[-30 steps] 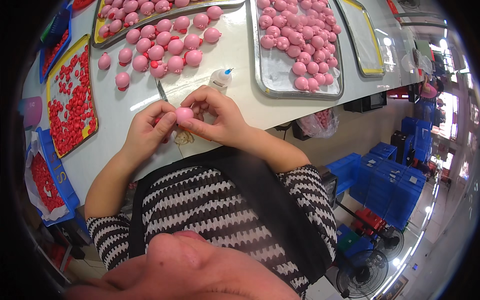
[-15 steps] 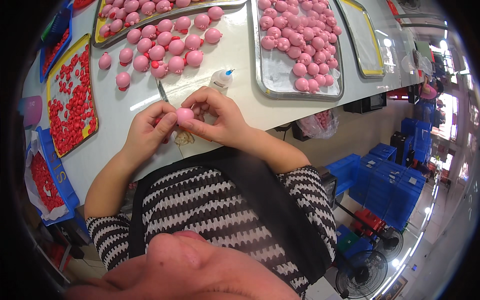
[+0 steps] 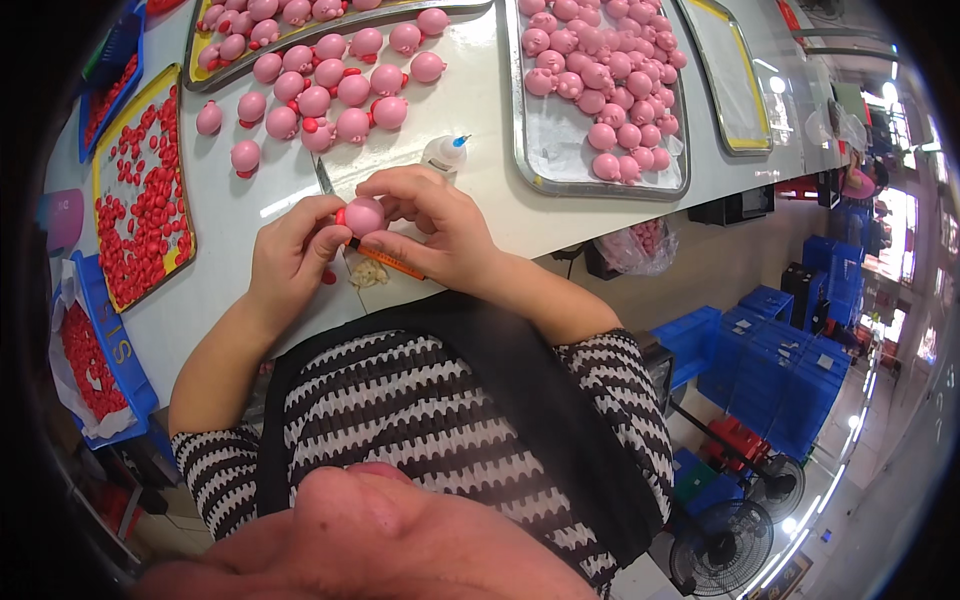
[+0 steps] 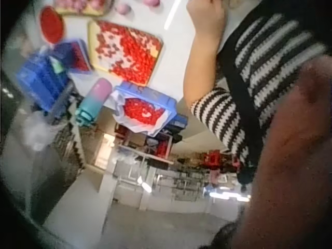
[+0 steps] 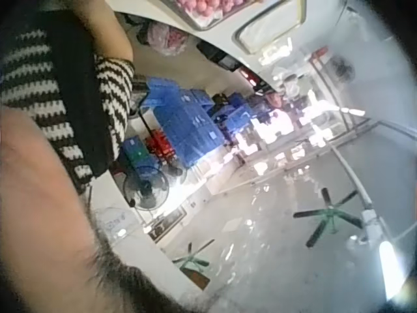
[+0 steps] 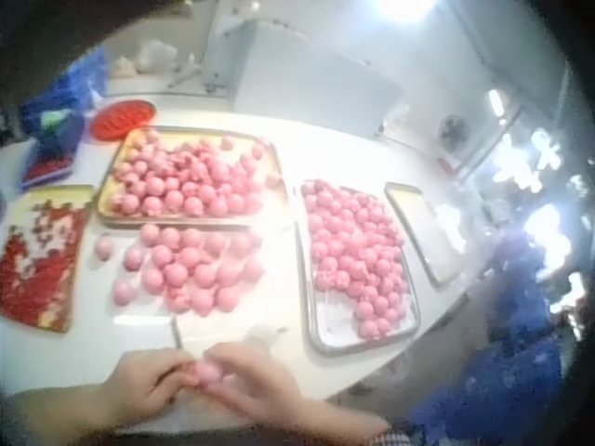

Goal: The person assembles figurines by applying glue from a bottle to small red parts and attaching them onto pink spheres by hand.

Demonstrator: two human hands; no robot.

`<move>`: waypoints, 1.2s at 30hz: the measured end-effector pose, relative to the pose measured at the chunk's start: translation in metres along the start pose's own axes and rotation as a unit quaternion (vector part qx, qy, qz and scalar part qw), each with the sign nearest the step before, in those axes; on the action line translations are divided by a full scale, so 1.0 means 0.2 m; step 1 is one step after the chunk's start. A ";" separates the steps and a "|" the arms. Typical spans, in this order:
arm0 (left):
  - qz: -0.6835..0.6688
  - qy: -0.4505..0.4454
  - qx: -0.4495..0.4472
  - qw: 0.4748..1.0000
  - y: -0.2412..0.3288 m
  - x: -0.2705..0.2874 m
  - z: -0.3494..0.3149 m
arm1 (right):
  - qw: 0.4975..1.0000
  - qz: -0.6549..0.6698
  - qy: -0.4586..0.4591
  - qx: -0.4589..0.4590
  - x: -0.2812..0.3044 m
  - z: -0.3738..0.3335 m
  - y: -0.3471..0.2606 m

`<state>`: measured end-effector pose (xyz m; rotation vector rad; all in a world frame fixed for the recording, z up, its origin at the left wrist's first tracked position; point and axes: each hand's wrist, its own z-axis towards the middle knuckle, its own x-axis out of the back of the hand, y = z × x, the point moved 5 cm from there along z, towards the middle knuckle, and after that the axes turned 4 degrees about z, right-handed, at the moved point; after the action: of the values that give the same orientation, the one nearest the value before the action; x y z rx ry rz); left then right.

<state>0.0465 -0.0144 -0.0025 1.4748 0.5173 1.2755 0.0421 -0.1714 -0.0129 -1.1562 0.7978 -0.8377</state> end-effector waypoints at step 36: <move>-0.231 -0.058 0.188 0.953 -0.10 -0.02 -0.01 | 0.997 -0.072 0.023 -0.020 0.00 0.01 0.01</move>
<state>0.0491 -0.0100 -0.0215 1.6009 1.0019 0.7409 0.0448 -0.1705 -0.0149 -1.2452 0.7790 -0.9747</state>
